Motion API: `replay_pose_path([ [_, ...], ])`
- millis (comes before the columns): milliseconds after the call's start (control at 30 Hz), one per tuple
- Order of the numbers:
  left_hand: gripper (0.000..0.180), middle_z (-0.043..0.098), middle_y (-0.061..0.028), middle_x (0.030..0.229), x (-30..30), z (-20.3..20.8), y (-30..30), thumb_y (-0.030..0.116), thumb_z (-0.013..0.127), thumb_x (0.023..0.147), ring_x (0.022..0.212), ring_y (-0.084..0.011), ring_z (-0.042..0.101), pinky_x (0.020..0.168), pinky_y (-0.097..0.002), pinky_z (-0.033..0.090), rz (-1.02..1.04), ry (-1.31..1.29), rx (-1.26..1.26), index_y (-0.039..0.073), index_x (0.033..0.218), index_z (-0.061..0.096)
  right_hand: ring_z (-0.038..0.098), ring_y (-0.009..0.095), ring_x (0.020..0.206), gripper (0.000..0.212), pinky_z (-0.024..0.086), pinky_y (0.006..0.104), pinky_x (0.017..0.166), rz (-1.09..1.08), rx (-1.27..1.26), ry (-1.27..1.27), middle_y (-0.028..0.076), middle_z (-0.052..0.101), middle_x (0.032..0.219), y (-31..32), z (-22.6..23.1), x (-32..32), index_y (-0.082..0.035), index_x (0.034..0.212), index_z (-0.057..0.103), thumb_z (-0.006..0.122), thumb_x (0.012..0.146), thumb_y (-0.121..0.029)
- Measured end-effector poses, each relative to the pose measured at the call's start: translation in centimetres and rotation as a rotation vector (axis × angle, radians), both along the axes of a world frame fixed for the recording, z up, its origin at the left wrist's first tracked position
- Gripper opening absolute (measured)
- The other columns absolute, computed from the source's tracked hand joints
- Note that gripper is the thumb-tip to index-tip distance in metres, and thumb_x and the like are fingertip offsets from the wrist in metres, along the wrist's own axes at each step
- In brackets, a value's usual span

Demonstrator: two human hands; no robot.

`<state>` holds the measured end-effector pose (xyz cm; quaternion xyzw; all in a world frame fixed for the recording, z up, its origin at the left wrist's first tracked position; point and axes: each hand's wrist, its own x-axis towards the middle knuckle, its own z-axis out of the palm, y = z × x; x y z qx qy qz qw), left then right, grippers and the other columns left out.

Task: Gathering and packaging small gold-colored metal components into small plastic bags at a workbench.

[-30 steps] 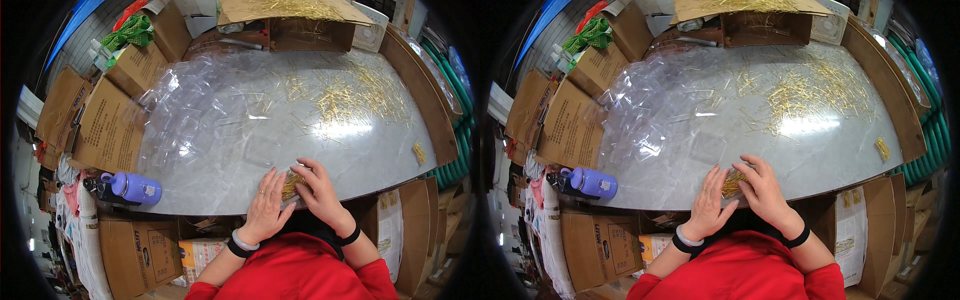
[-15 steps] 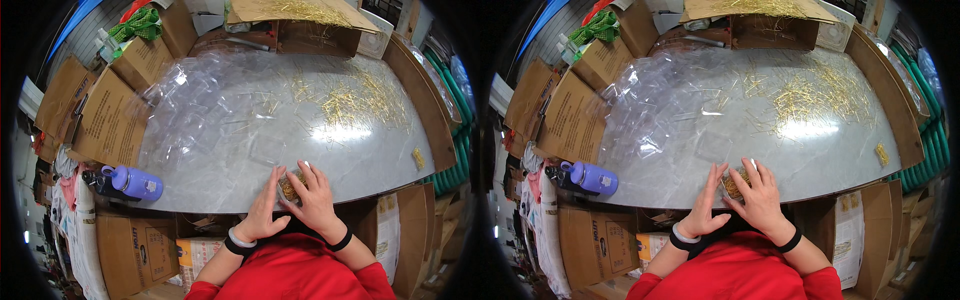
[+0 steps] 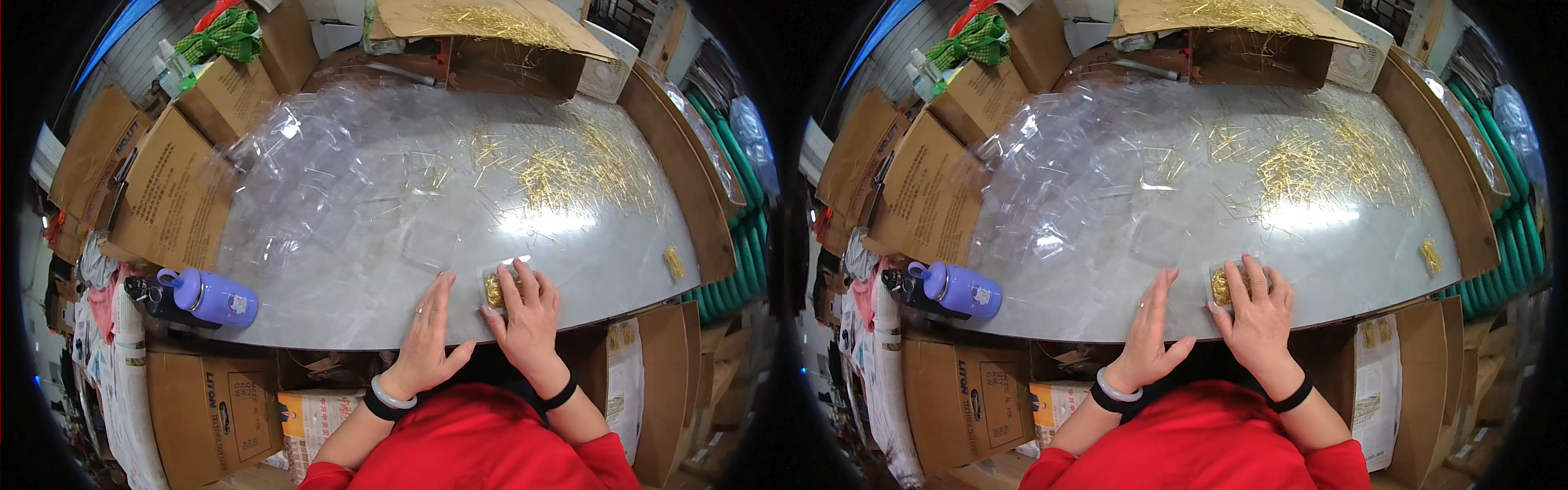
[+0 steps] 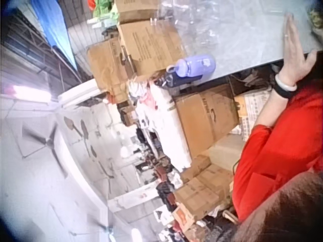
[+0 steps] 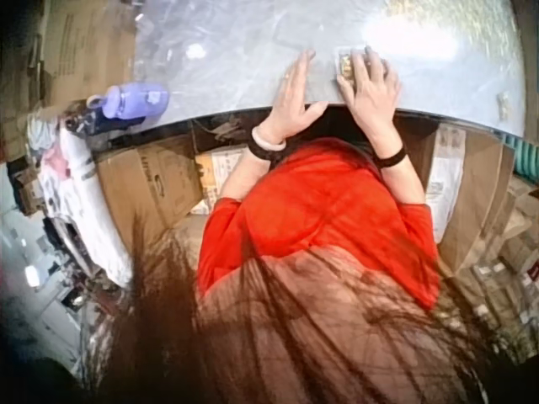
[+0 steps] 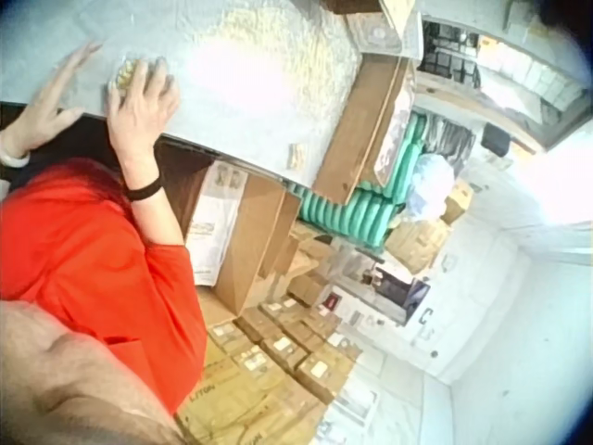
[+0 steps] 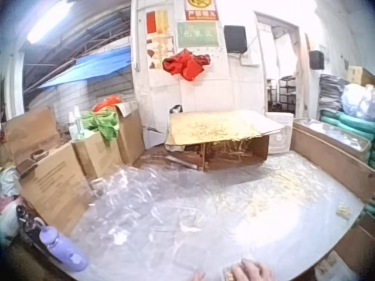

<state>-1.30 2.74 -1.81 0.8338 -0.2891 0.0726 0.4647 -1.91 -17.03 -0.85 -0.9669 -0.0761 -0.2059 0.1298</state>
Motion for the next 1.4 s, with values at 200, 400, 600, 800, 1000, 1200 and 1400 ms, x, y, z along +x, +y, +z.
replay_pose_path([
  [200, 0.091, 0.032, -0.0287, 0.157, -0.4, -0.3, -1.0, 0.028, 0.068, 0.089, 0.147, -0.0464, 0.029, 0.120, -0.0492, 0.026, 0.059, -0.045, 0.149, -0.007, 0.157, 0.018, 0.030, 0.042, 0.146, 0.068, 0.018, 0.0596, 0.119, 0.006, -0.111, -0.003, 0.013, 0.044, 0.153, -0.3, 0.6, -0.3, -0.010, 0.142, 0.055, 0.073, 0.085, -0.042],
  [400, 0.091, 0.033, -0.0289, 0.156, -0.2, 0.0, -1.9, 0.028, 0.071, 0.086, 0.146, -0.0457, 0.031, 0.120, -0.0496, 0.028, 0.076, -0.032, 0.207, -0.007, 0.156, 0.022, 0.036, 0.035, 0.147, 0.072, 0.016, 0.0627, 0.121, 0.070, -0.041, 0.095, 0.015, 0.043, 0.155, -2.3, -0.1, -0.1, -0.003, 0.145, 0.048, 0.071, 0.088, -0.039],
  [600, 0.091, 0.036, -0.0299, 0.153, -0.5, -0.5, -0.8, 0.018, 0.073, 0.082, 0.142, -0.0484, 0.034, 0.118, -0.0525, 0.030, 0.103, -0.087, 0.289, -0.010, 0.154, 0.024, 0.032, 0.038, 0.149, 0.068, 0.015, 0.0629, 0.121, -0.283, -0.154, 0.096, 0.019, 0.043, 0.155, -8.4, -0.7, -0.4, -0.002, 0.145, 0.049, 0.069, 0.090, -0.037],
  [800, 0.087, 0.043, -0.0275, 0.151, -0.4, -0.2, -1.6, 0.017, 0.071, 0.082, 0.140, -0.0462, 0.039, 0.117, -0.0504, 0.031, 0.087, -0.110, 0.295, -0.008, 0.153, 0.027, 0.026, 0.039, 0.151, 0.063, 0.015, 0.0569, 0.123, -0.738, -0.216, 0.160, 0.023, 0.031, 0.161, -23.5, -2.6, -2.7, 0.003, 0.149, 0.041, 0.057, 0.099, -0.033],
  [1000, 0.086, 0.047, -0.0274, 0.147, -0.4, -0.6, -1.3, 0.016, 0.074, 0.079, 0.138, -0.0462, 0.041, 0.116, -0.0501, 0.033, 0.131, -0.157, 0.325, -0.008, 0.151, 0.033, 0.029, 0.040, 0.148, 0.064, 0.024, 0.0548, 0.120, -0.816, -0.151, 0.189, 0.024, 0.035, 0.158, -30.0, -2.3, 0.2, 0.003, 0.150, 0.038, 0.054, 0.101, -0.034],
  [1200, 0.082, 0.049, -0.0282, 0.143, -0.4, -0.5, -2.2, 0.017, 0.076, 0.078, 0.136, -0.0455, 0.044, 0.114, -0.0496, 0.036, 0.149, -0.141, 0.299, -0.007, 0.148, 0.039, 0.033, 0.040, 0.147, 0.070, 0.024, 0.0593, 0.119, -0.852, -0.142, 0.209, 0.022, 0.037, 0.158, -32.6, -0.9, 1.7, -0.001, 0.155, 0.031, 0.056, 0.100, -0.036],
  [1400, 0.081, 0.050, -0.0281, 0.141, -0.6, -0.5, -1.9, 0.020, 0.075, 0.080, 0.135, -0.0460, 0.045, 0.113, -0.0504, 0.037, 0.159, -0.148, 0.306, -0.006, 0.148, 0.040, 0.037, 0.043, 0.143, 0.067, 0.029, 0.0570, 0.118, -0.473, -0.209, 0.063, 0.028, 0.040, 0.153, -25.1, 1.5, 3.8, 0.000, 0.150, 0.038, 0.064, 0.095, -0.029],
])
